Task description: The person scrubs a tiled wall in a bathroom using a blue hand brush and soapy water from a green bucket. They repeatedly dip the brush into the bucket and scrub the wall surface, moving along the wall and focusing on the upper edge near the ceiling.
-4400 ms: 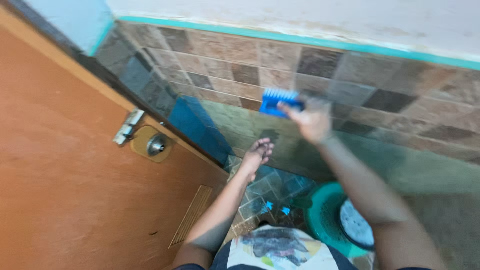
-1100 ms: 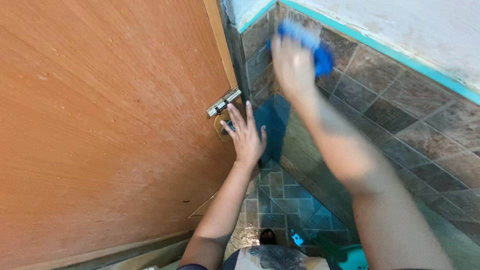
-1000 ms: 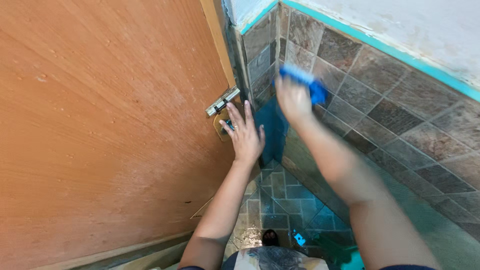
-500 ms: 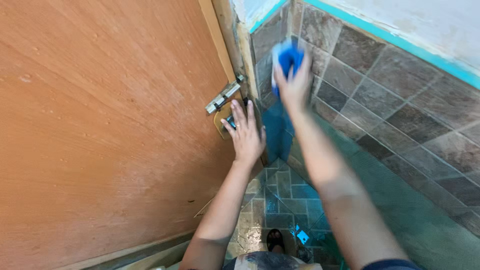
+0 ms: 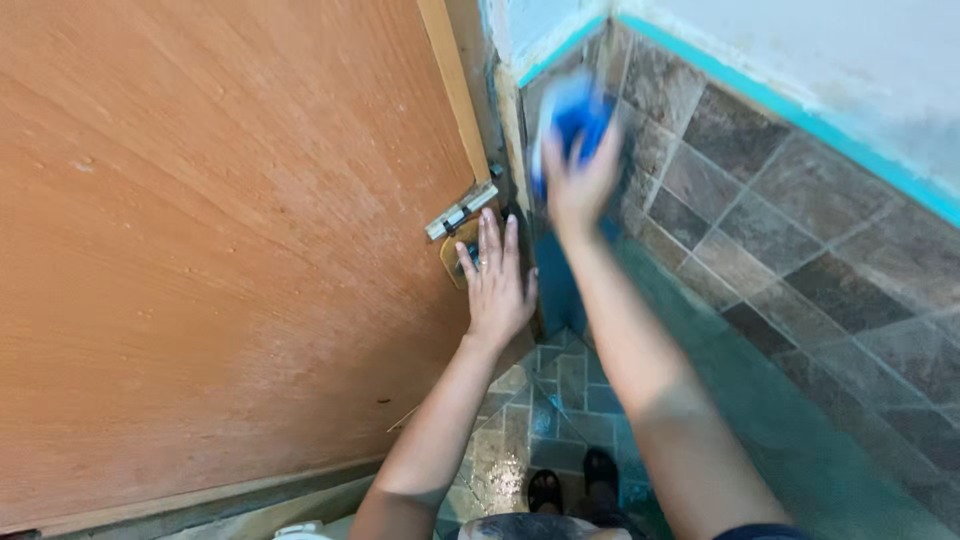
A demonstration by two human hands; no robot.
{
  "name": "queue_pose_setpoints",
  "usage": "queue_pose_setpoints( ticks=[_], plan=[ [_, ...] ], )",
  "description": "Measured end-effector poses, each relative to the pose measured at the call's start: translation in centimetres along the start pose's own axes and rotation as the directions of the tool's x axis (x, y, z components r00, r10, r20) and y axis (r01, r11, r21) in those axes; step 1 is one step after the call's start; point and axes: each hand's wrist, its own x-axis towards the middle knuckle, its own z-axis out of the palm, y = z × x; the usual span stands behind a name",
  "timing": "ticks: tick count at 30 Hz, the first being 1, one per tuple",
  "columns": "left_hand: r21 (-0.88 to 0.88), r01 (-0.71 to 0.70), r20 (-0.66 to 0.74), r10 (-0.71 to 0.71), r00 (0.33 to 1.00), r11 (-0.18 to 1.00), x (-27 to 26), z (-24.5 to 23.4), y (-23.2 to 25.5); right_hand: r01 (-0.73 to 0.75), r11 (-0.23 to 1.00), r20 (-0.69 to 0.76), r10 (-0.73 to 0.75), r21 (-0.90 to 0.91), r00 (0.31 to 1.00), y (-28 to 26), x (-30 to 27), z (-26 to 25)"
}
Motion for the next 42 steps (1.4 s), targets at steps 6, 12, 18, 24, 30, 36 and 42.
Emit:
queue_pose_setpoints(
  ticks=[6,12,18,24,30,36,42],
  plan=[
    [0.0,0.068,0.01,-0.068,0.998,0.998,1.3,-0.3,1.1,-0.031,0.98,0.136,0.058,-0.195,0.989,-2.6,-0.7,-1.3],
    [0.05,0.149,-0.027,-0.148,0.989,0.988,2.6,-0.1,3.5,0.026,0.987,0.168,0.002,-0.159,0.986,-2.4,6.5,0.4],
    [0.051,0.197,0.006,-0.197,0.98,0.979,3.3,0.8,3.8,0.141,0.931,0.262,-0.051,-0.338,0.964,-2.6,0.2,-2.3],
    [0.026,0.152,-0.093,-0.149,0.985,0.988,3.1,2.5,2.2,0.267,0.94,0.274,-0.204,-0.214,0.94,-2.0,5.1,0.2],
    [0.078,0.141,-0.039,-0.138,0.99,0.987,2.6,2.7,1.6,0.29,0.893,0.325,-0.176,-0.345,0.929,-2.9,-2.4,-3.0],
    [0.068,0.159,0.037,-0.162,0.986,0.985,3.2,1.7,1.5,0.119,0.97,0.196,-0.077,-0.212,0.978,-1.4,3.7,0.3],
    [0.056,0.13,-0.023,-0.129,0.991,0.99,3.2,1.8,1.5,0.088,0.973,0.199,-0.045,-0.212,0.979,-1.4,-1.3,-2.0]
  ],
)
